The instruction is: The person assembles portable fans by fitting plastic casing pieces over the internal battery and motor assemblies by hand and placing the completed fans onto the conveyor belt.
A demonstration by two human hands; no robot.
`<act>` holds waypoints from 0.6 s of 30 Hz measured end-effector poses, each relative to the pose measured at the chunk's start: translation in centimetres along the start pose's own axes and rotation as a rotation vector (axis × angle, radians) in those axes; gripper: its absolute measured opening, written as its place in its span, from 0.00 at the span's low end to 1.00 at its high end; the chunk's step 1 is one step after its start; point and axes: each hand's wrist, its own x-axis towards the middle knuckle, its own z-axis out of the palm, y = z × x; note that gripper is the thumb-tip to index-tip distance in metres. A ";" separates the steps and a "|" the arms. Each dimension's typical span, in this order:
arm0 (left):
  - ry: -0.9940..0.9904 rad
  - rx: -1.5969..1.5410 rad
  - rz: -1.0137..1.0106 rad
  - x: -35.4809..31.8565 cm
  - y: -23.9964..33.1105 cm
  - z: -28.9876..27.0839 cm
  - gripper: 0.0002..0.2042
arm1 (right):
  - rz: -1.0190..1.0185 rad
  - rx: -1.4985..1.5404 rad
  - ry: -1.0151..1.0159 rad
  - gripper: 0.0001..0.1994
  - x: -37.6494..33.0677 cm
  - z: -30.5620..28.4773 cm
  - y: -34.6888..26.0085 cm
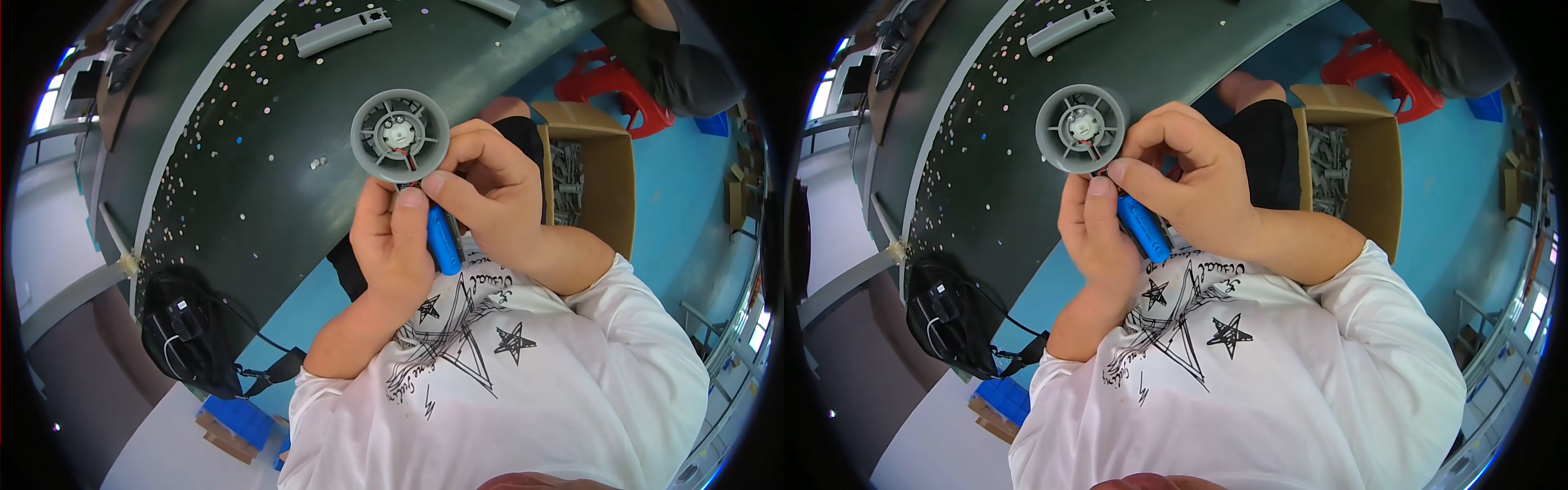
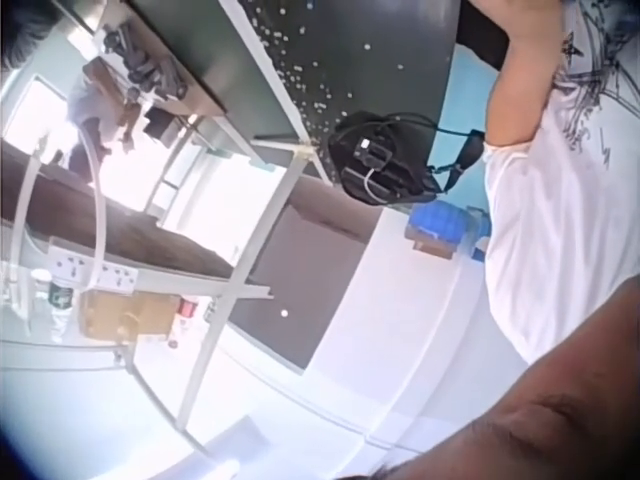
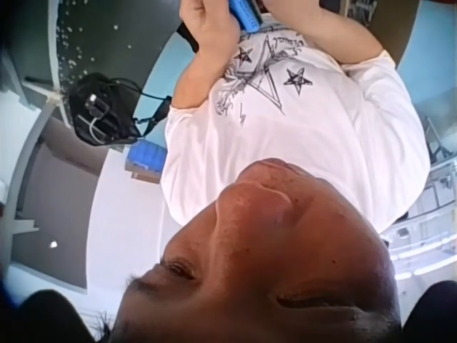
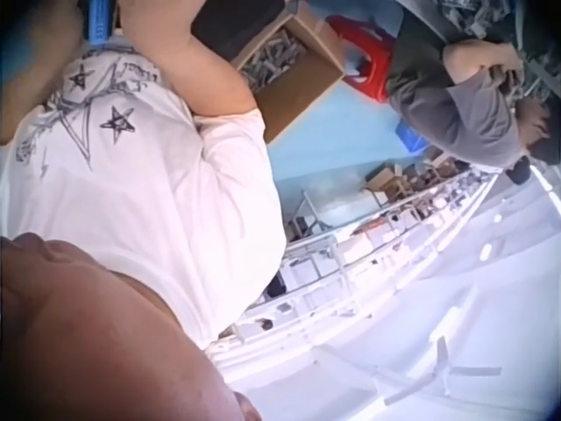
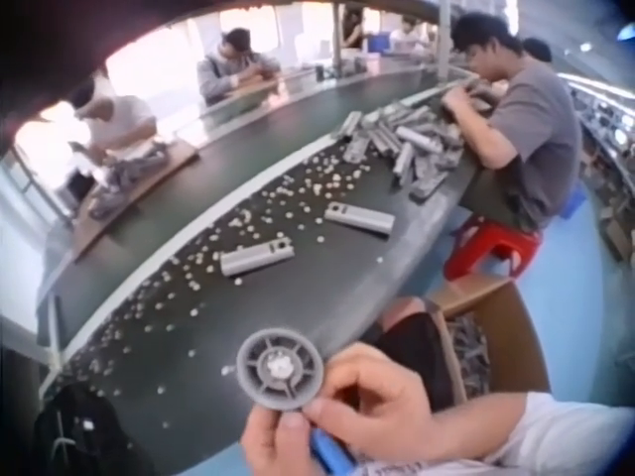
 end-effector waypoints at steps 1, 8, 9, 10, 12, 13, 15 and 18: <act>-0.001 0.001 -0.006 0.2 -0.1 -0.2 0.13 | -0.027 -0.052 -0.013 0.06 -0.1 -0.1 0.1; -0.043 0.072 0.027 -0.1 -0.8 -1.4 0.15 | -0.227 -0.192 -0.067 0.09 -0.2 -0.5 0.6; -0.053 0.016 0.004 -0.2 -1.0 -1.5 0.15 | -0.224 -0.191 -0.064 0.09 -0.2 -0.6 0.6; -0.055 0.017 -0.001 -0.3 -0.8 -1.4 0.15 | -0.241 -0.203 -0.081 0.09 -0.2 -0.8 0.6; -0.047 0.060 -0.005 -0.5 -0.3 -1.0 0.16 | -0.255 -0.215 -0.095 0.09 -0.2 -1.1 0.6; -0.047 0.061 -0.008 -0.7 -0.2 -1.0 0.16 | -0.241 -0.233 -0.086 0.10 -0.1 -1.2 0.6; -0.101 0.140 -0.061 -0.9 -0.1 -1.2 0.16 | -0.226 -0.252 -0.076 0.10 -0.1 -1.2 0.6; -0.042 0.114 -0.075 -0.7 0.0 -1.0 0.12 | -0.281 -0.278 0.004 0.08 -0.1 -1.0 0.8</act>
